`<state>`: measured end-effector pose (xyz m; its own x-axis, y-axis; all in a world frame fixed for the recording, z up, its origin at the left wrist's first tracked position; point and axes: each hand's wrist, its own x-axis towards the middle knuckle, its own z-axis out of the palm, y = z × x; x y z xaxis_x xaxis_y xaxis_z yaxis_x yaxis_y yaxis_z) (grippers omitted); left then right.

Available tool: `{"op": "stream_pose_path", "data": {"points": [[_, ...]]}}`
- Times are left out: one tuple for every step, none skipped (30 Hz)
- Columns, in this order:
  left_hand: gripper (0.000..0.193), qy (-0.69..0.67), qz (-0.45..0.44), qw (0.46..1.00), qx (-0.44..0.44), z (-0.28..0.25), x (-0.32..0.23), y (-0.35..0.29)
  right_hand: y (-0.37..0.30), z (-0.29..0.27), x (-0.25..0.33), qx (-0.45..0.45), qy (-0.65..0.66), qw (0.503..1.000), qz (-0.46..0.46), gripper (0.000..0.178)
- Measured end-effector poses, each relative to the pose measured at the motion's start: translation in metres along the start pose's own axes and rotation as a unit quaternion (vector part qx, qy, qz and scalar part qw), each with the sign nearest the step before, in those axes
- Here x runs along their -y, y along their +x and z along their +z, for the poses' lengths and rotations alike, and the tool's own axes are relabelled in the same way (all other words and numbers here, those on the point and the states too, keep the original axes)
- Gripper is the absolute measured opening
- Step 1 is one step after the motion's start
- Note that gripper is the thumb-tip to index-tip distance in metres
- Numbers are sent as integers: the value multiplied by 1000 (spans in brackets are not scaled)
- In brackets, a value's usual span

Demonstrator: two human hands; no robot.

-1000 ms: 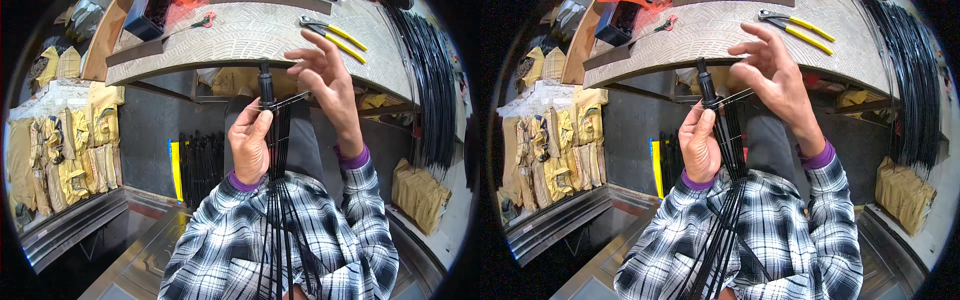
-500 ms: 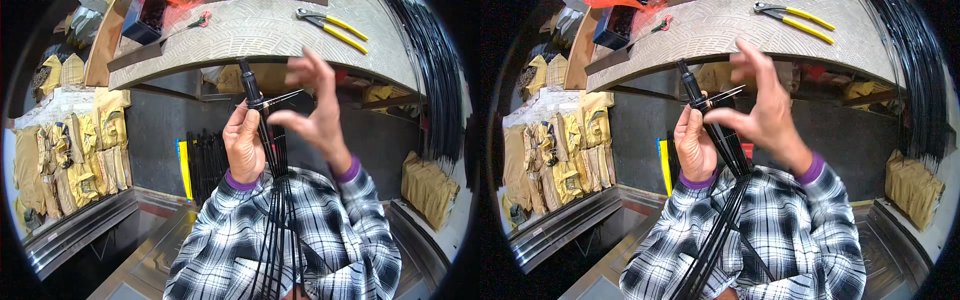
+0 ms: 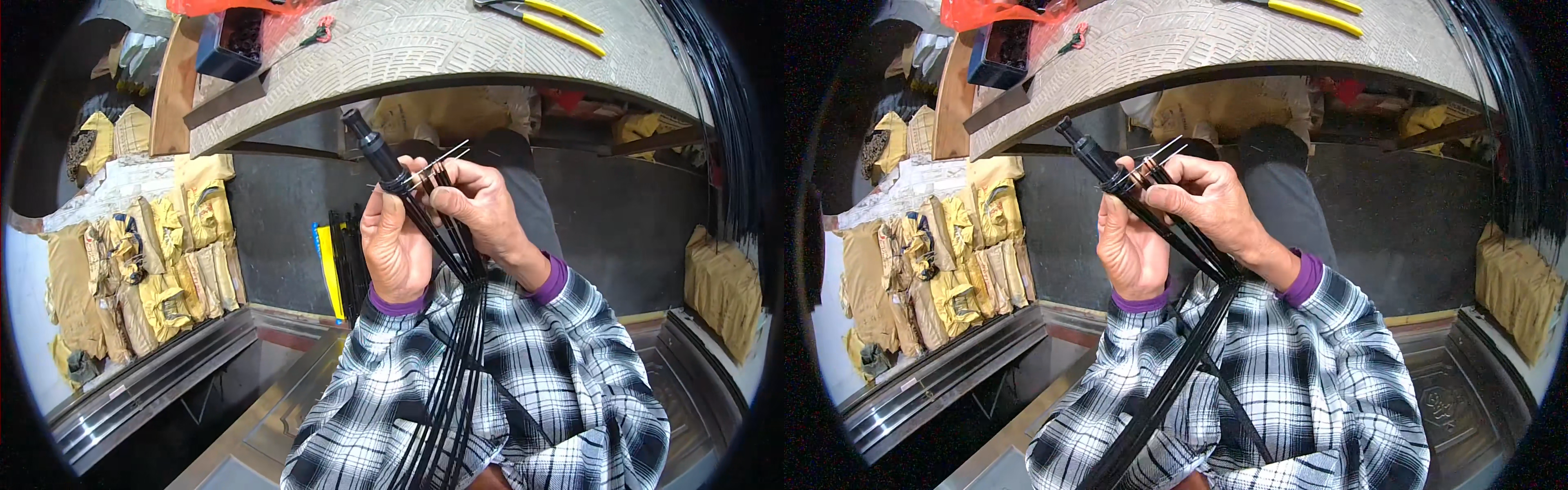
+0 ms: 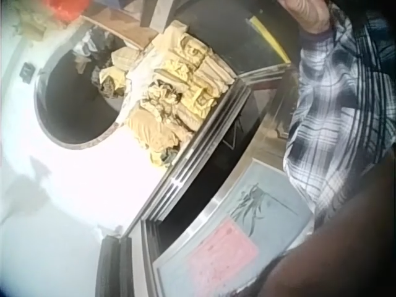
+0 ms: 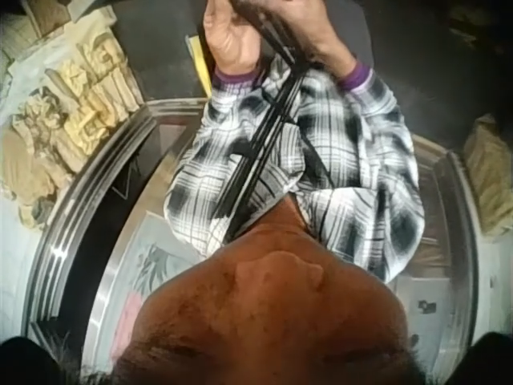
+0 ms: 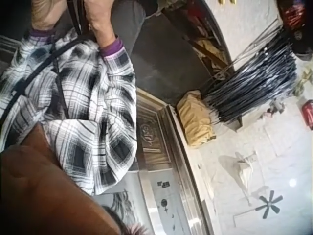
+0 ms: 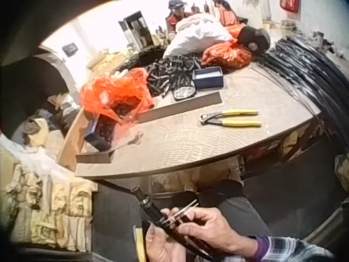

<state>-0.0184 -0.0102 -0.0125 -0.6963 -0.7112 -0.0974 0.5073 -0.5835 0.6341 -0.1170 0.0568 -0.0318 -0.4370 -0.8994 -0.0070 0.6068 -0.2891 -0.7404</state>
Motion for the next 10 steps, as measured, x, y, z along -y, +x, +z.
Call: {"op": "stream_pose_path", "data": {"points": [[32,-2,0,1000,9,1,-2,-1,1,2,-2,-15,-15,1000,-20,27],[32,-4,0,1000,19,2,-3,-1,1,1,-1,-16,-12,1000,-21,27],[32,-1,-2,1000,19,0,-3,-1,1,-1,1,-9,-44,999,-17,26],[33,5,-4,1000,20,-1,-3,-1,1,-1,3,-1,-77,997,-12,25],[33,12,-5,1000,20,-2,-3,0,0,1,4,-3,-75,997,-13,25],[33,13,-7,1000,20,-3,-2,1,0,4,5,-12,-70,997,-23,24],[34,25,7,999,31,-2,-2,2,-1,6,5,-21,-65,997,-33,24],[35,36,21,998,41,-2,-2,2,-1,8,5,-21,-64,997,-34,24],[35,31,19,999,40,-1,-2,2,-2,9,4,-29,-68,996,-42,25],[36,25,15,999,39,-1,-2,3,-3,9,4,-38,-73,995,-51,25]]}}
